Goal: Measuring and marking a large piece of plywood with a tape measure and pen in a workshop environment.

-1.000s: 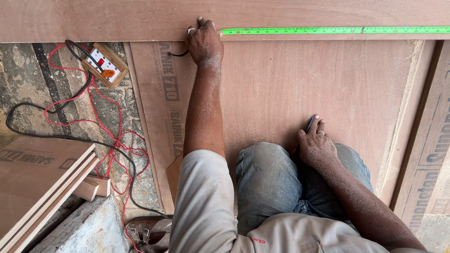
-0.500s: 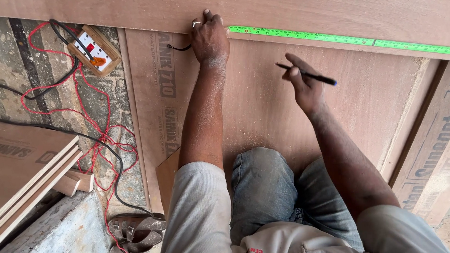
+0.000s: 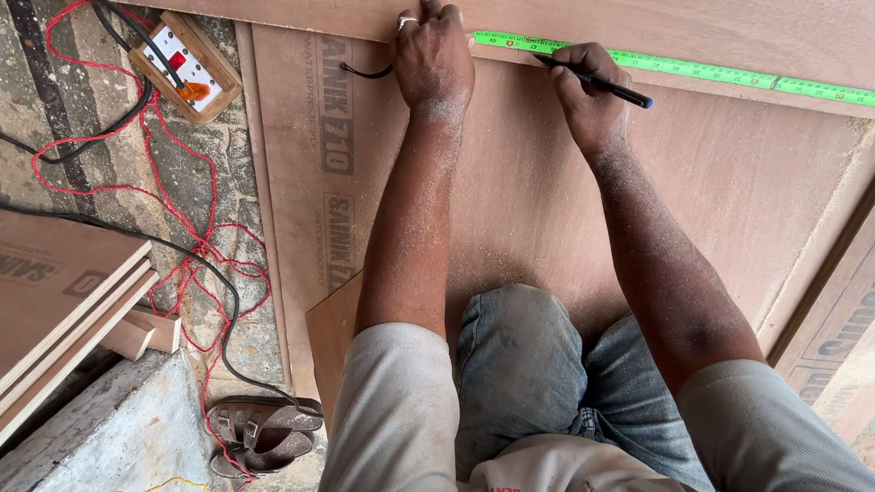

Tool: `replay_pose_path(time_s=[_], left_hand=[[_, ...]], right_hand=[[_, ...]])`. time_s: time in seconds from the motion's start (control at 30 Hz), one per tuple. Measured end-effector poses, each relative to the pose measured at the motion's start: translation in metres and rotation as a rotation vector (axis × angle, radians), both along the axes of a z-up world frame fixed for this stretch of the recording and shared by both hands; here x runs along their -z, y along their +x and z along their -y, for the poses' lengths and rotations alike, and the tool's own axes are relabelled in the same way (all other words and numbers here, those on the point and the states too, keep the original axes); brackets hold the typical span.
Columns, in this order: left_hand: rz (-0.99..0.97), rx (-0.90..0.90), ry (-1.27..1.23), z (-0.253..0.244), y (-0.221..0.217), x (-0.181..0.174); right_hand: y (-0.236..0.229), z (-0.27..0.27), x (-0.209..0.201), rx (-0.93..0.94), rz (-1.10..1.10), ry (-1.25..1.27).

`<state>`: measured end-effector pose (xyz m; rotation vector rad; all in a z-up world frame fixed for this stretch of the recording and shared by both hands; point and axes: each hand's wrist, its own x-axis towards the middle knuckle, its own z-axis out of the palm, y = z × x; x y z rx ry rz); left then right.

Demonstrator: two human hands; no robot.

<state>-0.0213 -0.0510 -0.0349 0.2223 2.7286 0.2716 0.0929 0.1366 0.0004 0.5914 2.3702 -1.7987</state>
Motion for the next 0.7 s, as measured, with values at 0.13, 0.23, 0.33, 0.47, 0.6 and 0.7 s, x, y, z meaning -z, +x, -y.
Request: replay_pose_path(time_s=[0.13, 0.23, 0.33, 0.47, 0.6, 0.7], left_hand=[[-0.054, -0.009, 0.030, -0.001, 0.000, 0.001], [-0.046, -0.006, 0.002, 0.000, 0.002, 0.010], [-0.048, 0.002, -0.006, 0.000, 0.000, 0.002], [-0.022, 0.002, 0.009, 0.000, 0.000, -0.007], [-0.061, 0.020, 0.006, 0.000, 0.000, 0.003], [-0.094, 0.009, -0.011, 0.000, 0.002, 0.021]], right_hand=[[-0.003, 0.002, 0.001, 0.004, 0.006, 0.025], [-0.003, 0.002, 0.002, -0.018, 0.039, 0.102], [-0.003, 0.004, -0.001, -0.031, 0.019, 0.120], [-0.002, 0.003, 0.003, -0.027, -0.021, 0.070], [-0.002, 0.002, 0.007, -0.025, -0.045, 0.053], [-0.002, 0.001, 0.007, -0.015, 0.041, 0.099]])
